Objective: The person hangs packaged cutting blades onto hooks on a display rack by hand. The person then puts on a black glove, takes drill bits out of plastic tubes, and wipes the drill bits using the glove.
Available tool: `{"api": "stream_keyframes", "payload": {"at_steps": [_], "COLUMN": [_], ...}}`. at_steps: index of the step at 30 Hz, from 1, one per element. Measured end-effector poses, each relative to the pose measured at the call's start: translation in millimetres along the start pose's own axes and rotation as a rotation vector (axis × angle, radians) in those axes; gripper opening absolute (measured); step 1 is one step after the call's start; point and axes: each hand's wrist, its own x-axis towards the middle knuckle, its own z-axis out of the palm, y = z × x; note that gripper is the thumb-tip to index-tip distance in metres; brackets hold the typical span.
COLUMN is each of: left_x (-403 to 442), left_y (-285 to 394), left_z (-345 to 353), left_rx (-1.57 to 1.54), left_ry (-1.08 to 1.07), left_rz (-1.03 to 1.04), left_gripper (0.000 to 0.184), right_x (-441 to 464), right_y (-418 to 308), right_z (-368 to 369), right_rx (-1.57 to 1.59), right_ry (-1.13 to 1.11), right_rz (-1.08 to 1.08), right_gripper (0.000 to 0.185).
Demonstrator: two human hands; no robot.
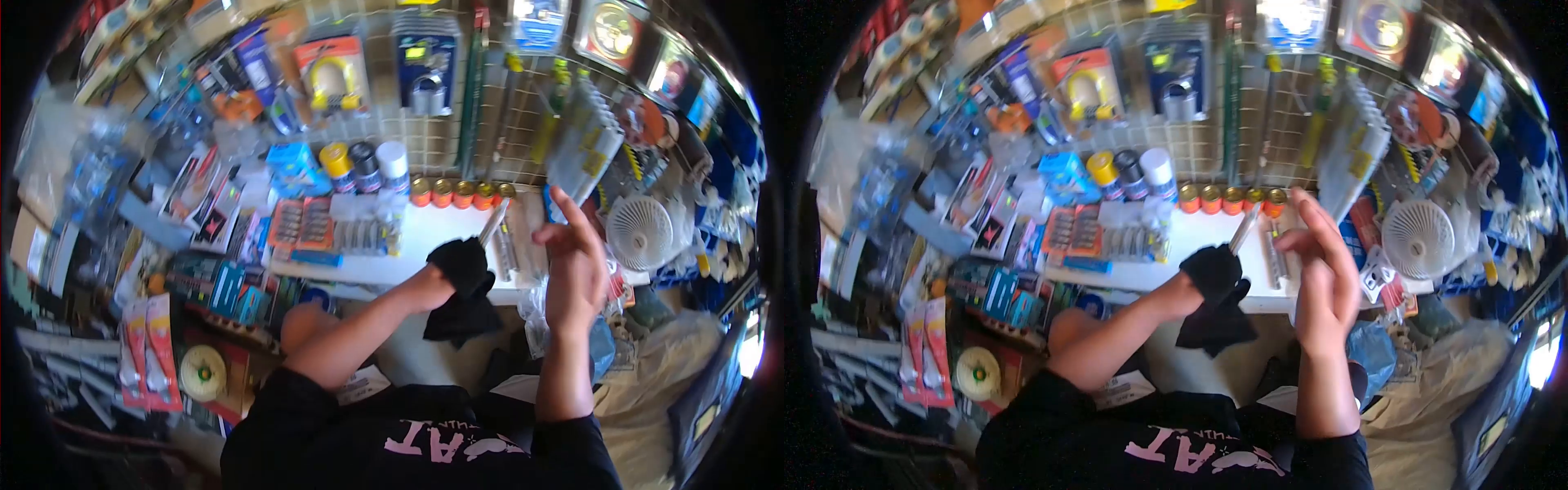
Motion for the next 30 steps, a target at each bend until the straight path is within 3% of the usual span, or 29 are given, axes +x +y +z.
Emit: {"api": "stream_keyframes", "payload": {"at_steps": [1, 4, 5, 6, 9, 15, 19, 22, 24, 25, 28, 30], "left_x": [-0.6, 3.6, 8.7, 13.4, 21.7, 10.0, 3.0, -0.5, -2.4, -5.1, -11.3, -11.5], "left_y": [-2.0, 19.2, 29.3, 27.3, 34.2, 47.6, 38.8, 49.0, 53.1, 55.7, 50.9, 44.0], "left_z": [-0.1, -11.1, -9.7, -6.3, -10.9, -17.7, -27.1, -33.0, -42.3, -42.1, -38.1, -42.9], "left_rx": [-0.029, -0.298, -0.390, -0.278, 0.029, -0.235, -0.193, -0.221, -0.213, -0.448, -0.474, -0.554], "left_ry": [0.067, 0.103, 0.161, 0.168, 0.205, 0.243, 0.270, 0.260, 0.199, 0.178, 0.309, 0.253], "left_rz": [-0.017, -0.014, 0.004, 0.104, 0.393, 0.364, 0.327, 0.296, 0.230, 0.178, 0.142, 0.269], "left_gripper": [0.032, 0.031, 0.016, 0.014, 0.002, 0.002, 0.004, 0.009, 0.011, 0.013, 0.019, 0.020], "right_x": [-1.9, -7.4, -10.1, -15.6, -26.9, -40.4, -26.4, -20.8, -21.7, -23.5, -49.8, -79.2], "right_y": [-46.1, -113.5, -124.3, -132.3, -142.3, -156.6, -133.8, -138.5, -138.3, -127.6, -96.4, -75.9], "right_z": [25.0, 66.8, 80.3, 87.3, 101.4, 122.1, 122.7, 87.7, 66.2, 59.0, -8.2, -64.3], "right_rx": [0.347, 0.950, 1.049, 1.097, 1.118, 1.048, 0.996, 0.919, 0.906, 0.920, 0.629, -0.262], "right_ry": [-0.229, -0.902, -0.994, -1.028, -1.034, -0.965, -1.039, -1.132, -1.105, -1.068, -0.659, -0.351], "right_rz": [-0.058, -0.159, -0.188, -0.195, -0.169, -0.123, -0.433, -0.198, -0.036, -0.017, 0.180, 0.264], "right_gripper": [0.081, 0.087, 0.089, 0.091, 0.098, 0.113, 0.122, 0.104, 0.103, 0.110, 0.100, 0.087]}}
